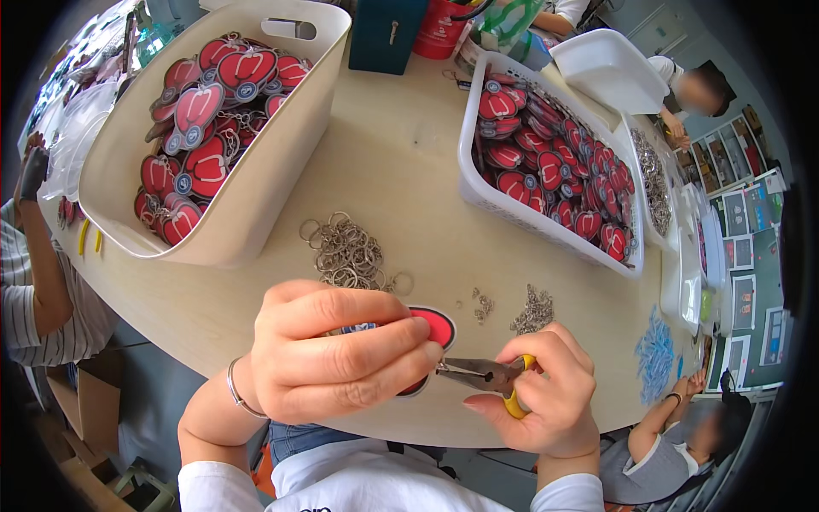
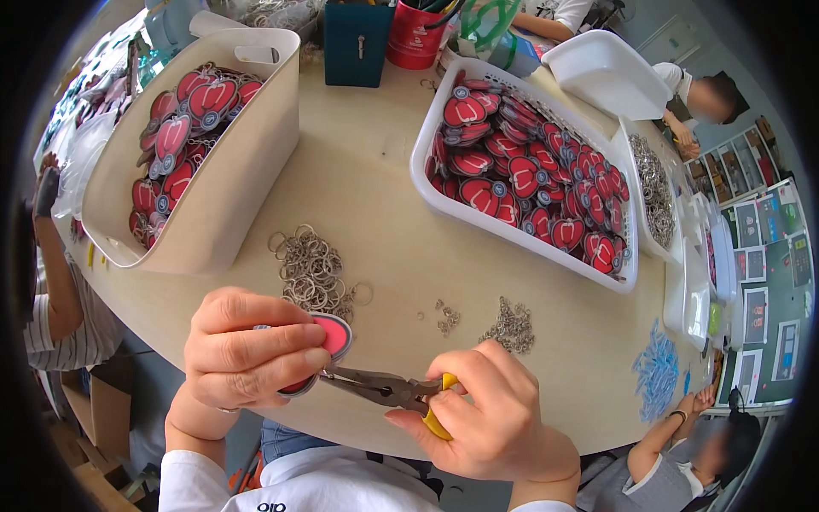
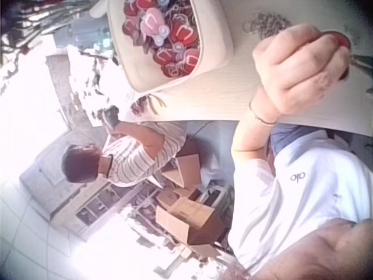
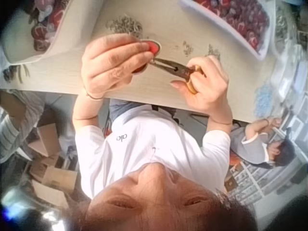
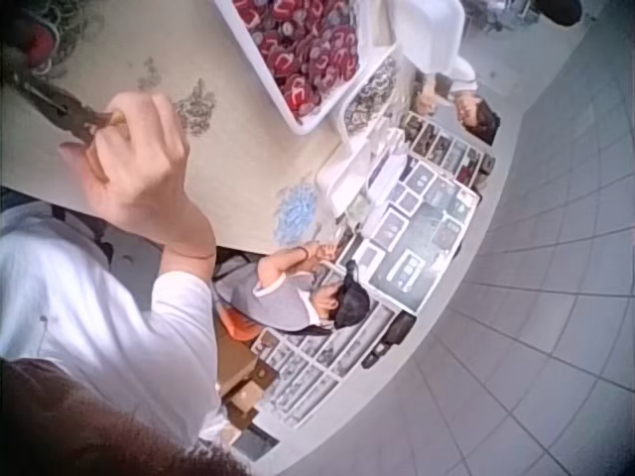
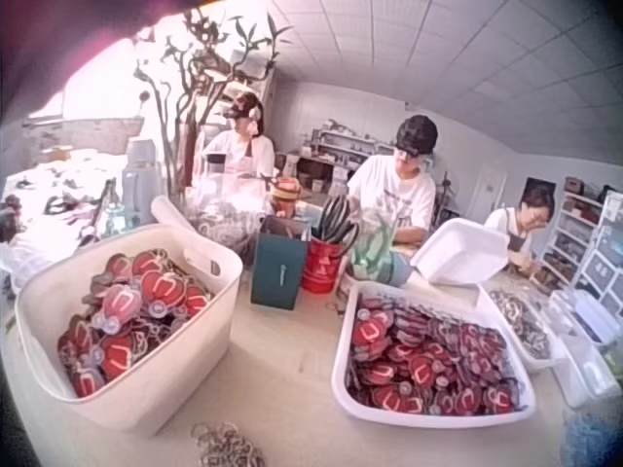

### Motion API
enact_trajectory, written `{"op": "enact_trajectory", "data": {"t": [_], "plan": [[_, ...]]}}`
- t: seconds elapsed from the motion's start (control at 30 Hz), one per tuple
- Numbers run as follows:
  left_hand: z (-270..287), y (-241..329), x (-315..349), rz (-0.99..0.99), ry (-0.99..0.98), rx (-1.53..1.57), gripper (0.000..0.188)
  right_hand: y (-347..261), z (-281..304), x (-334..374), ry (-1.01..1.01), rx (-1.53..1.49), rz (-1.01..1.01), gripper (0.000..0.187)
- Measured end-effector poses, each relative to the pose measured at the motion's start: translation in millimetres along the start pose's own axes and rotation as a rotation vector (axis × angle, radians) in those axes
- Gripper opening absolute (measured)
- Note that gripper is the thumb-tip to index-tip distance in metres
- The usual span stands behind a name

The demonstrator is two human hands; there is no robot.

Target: The person uses pliers to attach metal split rings to red heart-shaped keychains. They pick up a keychain, open a split ring with pliers, link it to the keychain, and close the ring. The process is repeated for multiple keychains, which are then placed into a white bin.

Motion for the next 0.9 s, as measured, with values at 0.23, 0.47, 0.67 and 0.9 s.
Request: {"op": "enact_trajectory", "data": {"t": [0.23,0.47,0.67,0.9], "plan": [[0.6,-0.3,-0.6,-0.002,0.003,-0.008,0.019,0.1,-0.7,0.3,0.010,-0.004,-0.003,0.039],[0.0,-1.6,-3.3,0.004,-0.002,0.033,0.021,0.0,-3.4,3.4,0.003,-0.078,-0.015,0.038],[-1.6,-9.5,-8.1,0.143,-0.041,0.293,0.024,14.6,0.4,-5.5,-0.024,-0.106,-0.108,0.040],[-4.2,-10.5,-9.0,0.182,-0.061,0.394,0.020,17.3,-1.4,-3.9,0.003,-0.031,-0.005,0.037]]}}
Point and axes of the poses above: each hand's wrist, its own x-axis away from the middle knuckle, its own z-axis out of the back of the hand, y = z × x, the point moved 3 cm from there along -x, towards the middle knuckle, and after that the axes turned 5 degrees about z, right-handed, at the moved point
